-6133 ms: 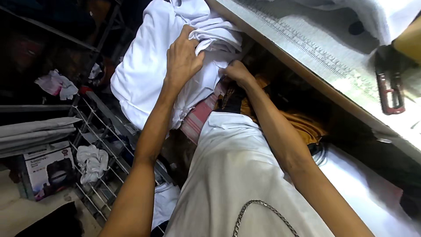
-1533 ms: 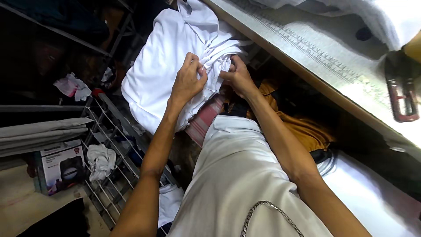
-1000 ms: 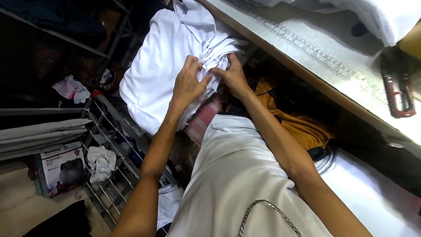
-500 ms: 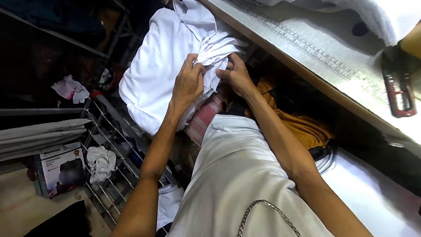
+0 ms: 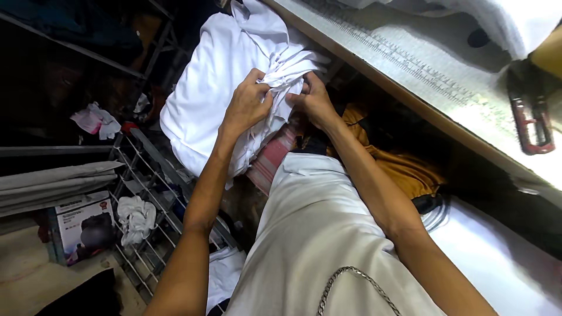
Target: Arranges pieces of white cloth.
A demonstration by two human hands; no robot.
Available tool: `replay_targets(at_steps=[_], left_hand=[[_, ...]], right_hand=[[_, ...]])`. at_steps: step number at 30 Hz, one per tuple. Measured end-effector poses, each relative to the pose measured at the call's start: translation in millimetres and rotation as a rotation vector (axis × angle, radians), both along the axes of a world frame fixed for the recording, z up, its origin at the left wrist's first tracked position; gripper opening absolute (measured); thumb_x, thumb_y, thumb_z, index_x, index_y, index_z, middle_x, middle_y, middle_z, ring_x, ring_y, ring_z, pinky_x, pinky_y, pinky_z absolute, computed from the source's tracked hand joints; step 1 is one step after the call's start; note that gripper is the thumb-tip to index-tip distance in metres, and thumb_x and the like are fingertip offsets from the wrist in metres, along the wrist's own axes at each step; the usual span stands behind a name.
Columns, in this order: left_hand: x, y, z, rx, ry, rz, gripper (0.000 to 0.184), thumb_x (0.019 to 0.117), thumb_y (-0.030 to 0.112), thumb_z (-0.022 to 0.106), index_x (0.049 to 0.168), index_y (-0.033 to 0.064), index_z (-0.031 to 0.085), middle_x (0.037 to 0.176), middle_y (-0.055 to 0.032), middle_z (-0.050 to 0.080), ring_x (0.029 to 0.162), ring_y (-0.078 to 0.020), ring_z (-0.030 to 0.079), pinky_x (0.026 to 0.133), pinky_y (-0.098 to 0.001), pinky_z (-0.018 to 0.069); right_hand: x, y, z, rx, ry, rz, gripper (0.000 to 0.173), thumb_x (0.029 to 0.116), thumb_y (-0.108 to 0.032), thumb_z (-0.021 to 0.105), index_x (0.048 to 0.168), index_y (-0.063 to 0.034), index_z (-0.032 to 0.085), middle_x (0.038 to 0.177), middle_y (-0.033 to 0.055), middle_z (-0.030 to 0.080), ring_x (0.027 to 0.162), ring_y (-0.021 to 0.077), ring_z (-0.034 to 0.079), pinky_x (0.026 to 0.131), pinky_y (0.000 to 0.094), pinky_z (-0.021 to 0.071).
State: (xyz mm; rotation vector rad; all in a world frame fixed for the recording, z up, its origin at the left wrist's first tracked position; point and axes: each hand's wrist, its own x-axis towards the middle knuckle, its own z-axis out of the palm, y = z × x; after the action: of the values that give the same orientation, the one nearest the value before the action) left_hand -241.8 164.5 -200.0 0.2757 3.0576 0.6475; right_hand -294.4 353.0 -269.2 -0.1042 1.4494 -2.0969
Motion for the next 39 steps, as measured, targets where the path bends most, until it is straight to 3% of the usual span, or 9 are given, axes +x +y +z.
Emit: replay_targets(at_steps=[3, 7, 10, 14, 18, 24, 34, 36, 39], left_hand=[[-3, -2, 5, 0.007, -0.028, 0.023, 0.02, 0.0968, 0.017, 0.065, 0.096, -0.0002, 0.075, 0.119, -0.0194, 0.065, 0.096, -0.0257, 0.067, 0.085, -0.0392, 0.0561], [-4, -1, 6, 0.003, 0.0, 0.078, 0.027, 0.0952, 0.027, 0.071, 0.091, 0.0008, 0.074, 0.113, -0.0172, 0.066, 0.097, -0.0243, 0.067, 0.085, -0.0374, 0.0559], [-3, 5, 5, -0.005, 0.015, 0.099, 0.034, 0.0982, 0.032, 0.067, 0.089, -0.0002, 0.073, 0.111, -0.0172, 0.066, 0.093, -0.0242, 0.066, 0.083, -0.0378, 0.0555], [-1, 12, 3, -0.032, -0.007, 0.12, 0.037, 0.0943, 0.039, 0.071, 0.092, 0.0023, 0.075, 0.116, -0.0154, 0.065, 0.099, -0.0253, 0.066, 0.087, -0.0415, 0.0557], [-4, 8, 0, -0.085, 0.0, 0.101, 0.021, 0.0922, 0.02, 0.065, 0.093, 0.0016, 0.075, 0.121, -0.0157, 0.065, 0.099, -0.0278, 0.068, 0.084, -0.0444, 0.0568], [-12, -15, 15, -0.037, 0.074, 0.147, 0.029, 0.1014, 0.021, 0.055, 0.096, -0.0034, 0.071, 0.116, -0.0189, 0.065, 0.103, -0.0273, 0.065, 0.091, -0.0409, 0.0531], [-17, -37, 29, 0.097, 0.005, 0.195, 0.024, 0.0943, 0.021, 0.07, 0.091, -0.0025, 0.071, 0.12, -0.0163, 0.066, 0.111, -0.0222, 0.063, 0.098, -0.0367, 0.0497], [-17, -36, 32, 0.098, -0.021, 0.181, 0.023, 0.0907, 0.021, 0.075, 0.09, -0.0021, 0.071, 0.121, -0.0167, 0.065, 0.112, -0.0233, 0.063, 0.098, -0.0384, 0.0496], [-14, -25, 31, 0.102, -0.046, 0.16, 0.025, 0.0897, 0.023, 0.077, 0.092, -0.0007, 0.071, 0.121, -0.0162, 0.064, 0.111, -0.0235, 0.063, 0.094, -0.0382, 0.0524]], right_hand=[[1, -1, 1, 0.025, 0.012, -0.014, 0.059, 0.0881, 0.002, 0.074, 0.138, 0.0006, 0.044, 0.114, 0.0155, 0.07, 0.098, 0.0209, 0.073, 0.085, 0.0375, 0.0625], [3, -4, 0, 0.036, 0.024, -0.049, 0.056, 0.0882, -0.004, 0.078, 0.134, 0.0008, 0.046, 0.112, 0.0152, 0.069, 0.098, 0.0198, 0.072, 0.086, 0.0365, 0.0624], [3, -9, -1, 0.043, 0.024, -0.079, 0.054, 0.0885, -0.001, 0.076, 0.134, 0.0012, 0.046, 0.112, 0.0161, 0.069, 0.098, 0.0202, 0.072, 0.086, 0.0364, 0.0619], [4, -12, -1, 0.025, 0.046, -0.113, 0.052, 0.0871, 0.005, 0.073, 0.131, 0.0016, 0.045, 0.106, 0.0149, 0.07, 0.094, 0.0183, 0.072, 0.083, 0.0345, 0.0619], [4, -11, -4, 0.052, 0.059, -0.112, 0.049, 0.0885, 0.004, 0.072, 0.131, 0.0019, 0.047, 0.106, 0.0152, 0.071, 0.094, 0.0186, 0.073, 0.082, 0.0347, 0.0616], [1, -4, -11, 0.099, 0.046, -0.048, 0.043, 0.0916, 0.003, 0.068, 0.13, 0.0016, 0.049, 0.104, 0.0147, 0.07, 0.088, 0.0186, 0.072, 0.077, 0.0352, 0.0619], [-3, 4, -13, 0.258, -0.125, 0.029, 0.036, 0.0877, 0.001, 0.072, 0.122, 0.0024, 0.062, 0.106, 0.0149, 0.069, 0.085, 0.0181, 0.069, 0.073, 0.0357, 0.0608], [-2, 3, -10, 0.215, -0.144, 0.019, 0.036, 0.0879, 0.002, 0.074, 0.121, 0.0024, 0.061, 0.104, 0.0141, 0.069, 0.082, 0.0175, 0.069, 0.07, 0.0345, 0.0611], [-3, -1, -6, 0.068, -0.066, -0.004, 0.036, 0.0871, 0.001, 0.076, 0.12, 0.003, 0.061, 0.102, 0.0133, 0.07, 0.086, 0.0179, 0.071, 0.076, 0.0354, 0.0629]])
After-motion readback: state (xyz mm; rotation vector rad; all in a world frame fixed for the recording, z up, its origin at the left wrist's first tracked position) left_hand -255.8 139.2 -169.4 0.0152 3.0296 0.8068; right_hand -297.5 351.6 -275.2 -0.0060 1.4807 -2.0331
